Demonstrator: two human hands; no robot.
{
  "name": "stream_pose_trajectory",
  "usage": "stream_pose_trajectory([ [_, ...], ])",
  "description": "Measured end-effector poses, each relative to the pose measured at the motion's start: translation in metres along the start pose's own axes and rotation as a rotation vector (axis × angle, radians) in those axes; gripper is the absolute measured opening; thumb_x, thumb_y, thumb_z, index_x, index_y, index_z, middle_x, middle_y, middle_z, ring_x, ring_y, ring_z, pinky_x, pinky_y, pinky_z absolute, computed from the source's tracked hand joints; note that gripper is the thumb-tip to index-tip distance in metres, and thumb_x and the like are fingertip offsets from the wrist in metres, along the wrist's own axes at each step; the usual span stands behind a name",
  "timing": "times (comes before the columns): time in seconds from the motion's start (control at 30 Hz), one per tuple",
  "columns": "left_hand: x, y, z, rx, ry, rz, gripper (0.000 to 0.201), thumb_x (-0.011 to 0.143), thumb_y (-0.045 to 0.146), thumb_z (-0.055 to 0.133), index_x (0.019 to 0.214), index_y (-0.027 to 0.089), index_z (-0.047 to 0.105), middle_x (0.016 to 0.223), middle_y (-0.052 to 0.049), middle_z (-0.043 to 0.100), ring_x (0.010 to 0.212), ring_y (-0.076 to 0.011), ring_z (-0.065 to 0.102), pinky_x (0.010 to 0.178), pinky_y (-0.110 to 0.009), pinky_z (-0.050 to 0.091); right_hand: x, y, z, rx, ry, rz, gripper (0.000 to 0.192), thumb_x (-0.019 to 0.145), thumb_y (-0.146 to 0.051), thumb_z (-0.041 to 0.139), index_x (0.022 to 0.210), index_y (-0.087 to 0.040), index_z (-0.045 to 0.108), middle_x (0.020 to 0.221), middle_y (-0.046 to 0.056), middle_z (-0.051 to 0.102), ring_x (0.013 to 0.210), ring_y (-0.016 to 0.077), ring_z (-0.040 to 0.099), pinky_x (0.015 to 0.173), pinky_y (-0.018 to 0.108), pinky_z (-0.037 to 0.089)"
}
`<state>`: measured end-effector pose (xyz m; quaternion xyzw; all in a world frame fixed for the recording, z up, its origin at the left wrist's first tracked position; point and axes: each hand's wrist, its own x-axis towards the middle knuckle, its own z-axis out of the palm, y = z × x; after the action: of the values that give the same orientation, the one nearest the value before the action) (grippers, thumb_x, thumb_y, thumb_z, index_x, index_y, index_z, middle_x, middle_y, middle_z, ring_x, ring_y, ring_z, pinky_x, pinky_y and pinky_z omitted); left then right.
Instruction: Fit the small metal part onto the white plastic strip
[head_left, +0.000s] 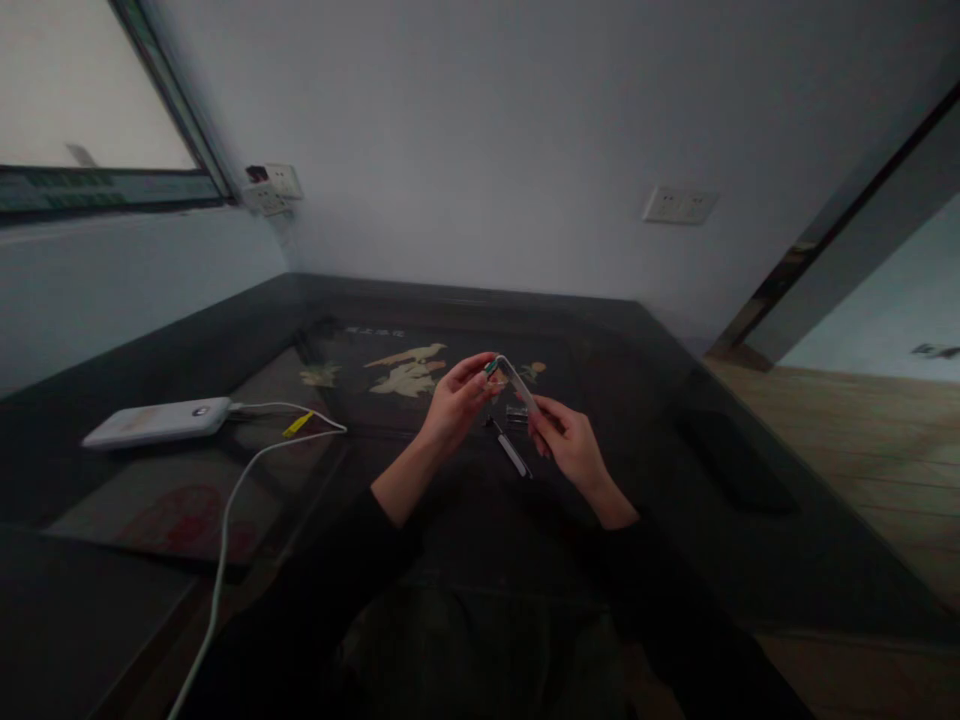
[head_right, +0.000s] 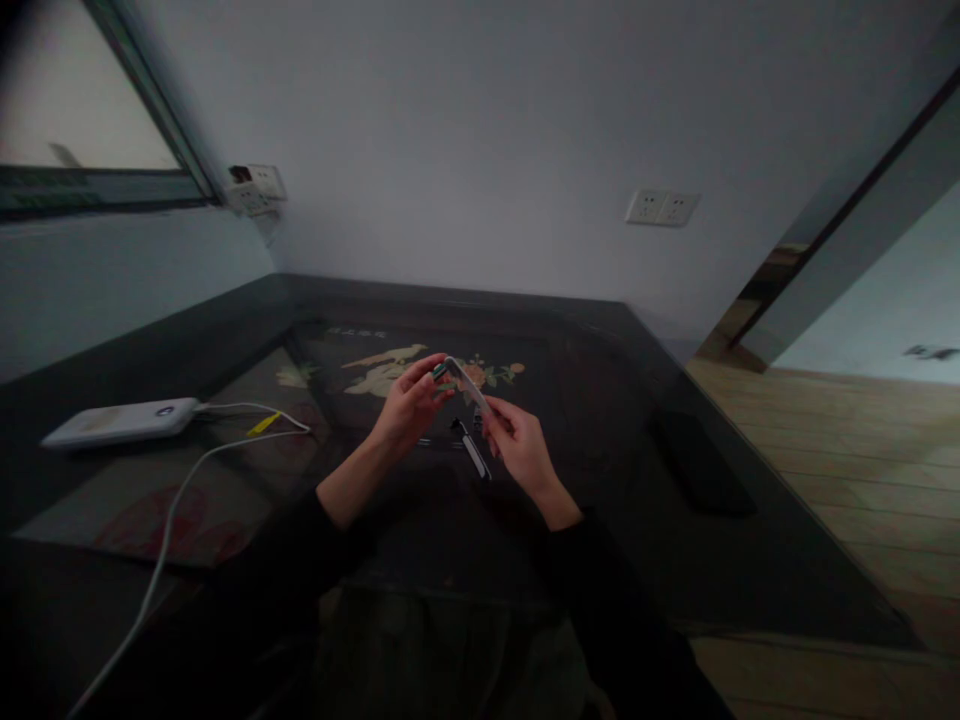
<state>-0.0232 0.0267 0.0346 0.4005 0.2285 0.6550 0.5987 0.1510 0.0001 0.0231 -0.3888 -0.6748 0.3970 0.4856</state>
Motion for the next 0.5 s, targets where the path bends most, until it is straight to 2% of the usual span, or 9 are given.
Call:
stream_pose_trajectory([
  [0.23,-0.001,0.0017,0.0008,-0.013,-0.012,-0.038,0.041,0.062,0.027,0.08,0.1,0.018,0.07,0.104,-0.006,0.069,0.084,-0.0132,0.064,0.075,-0.023,0.051,0.0009,0.0016,0.0002,-0.055,0.059,-0.003,0.04,0.085,-0.042,0.057,0.11,-0.013,0.066,0.065,0.001,0.058,0.048,0.0099,0.048,0.044,0.023,0.039],
  [0.37,-0.0025,0.0028,0.0012,0.009,-0.005,-0.046,0.04,0.063,0.026,0.079,0.101,0.018,0.07,0.103,-0.006,0.069,0.086,-0.0141,0.064,0.077,-0.023,0.051,0.0022,0.0048,-0.0012,-0.084,0.089,-0.05,0.035,0.084,-0.04,0.06,0.107,-0.016,0.068,0.089,0.009,0.07,0.073,0.0181,0.063,0.065,0.03,0.051],
  [0.43,-0.0028,0.0028,0.001,0.001,-0.02,-0.047,0.039,0.064,0.025,0.079,0.101,0.019,0.07,0.103,-0.005,0.069,0.087,-0.0136,0.064,0.077,-0.023,0.051,0.0026,0.0061,-0.0018,-0.093,0.091,-0.08,0.033,0.084,-0.038,0.06,0.108,-0.017,0.068,0.101,0.01,0.07,0.088,0.0213,0.065,0.076,0.034,0.052],
  [0.5,-0.0028,0.0024,0.0006,-0.001,-0.026,-0.048,0.038,0.064,0.024,0.078,0.101,0.019,0.07,0.105,-0.005,0.069,0.088,-0.0134,0.064,0.077,-0.023,0.051,0.0027,0.0066,-0.0023,-0.116,0.085,-0.091,0.032,0.085,-0.037,0.06,0.109,-0.018,0.068,0.105,0.011,0.069,0.092,0.0223,0.064,0.08,0.035,0.051],
])
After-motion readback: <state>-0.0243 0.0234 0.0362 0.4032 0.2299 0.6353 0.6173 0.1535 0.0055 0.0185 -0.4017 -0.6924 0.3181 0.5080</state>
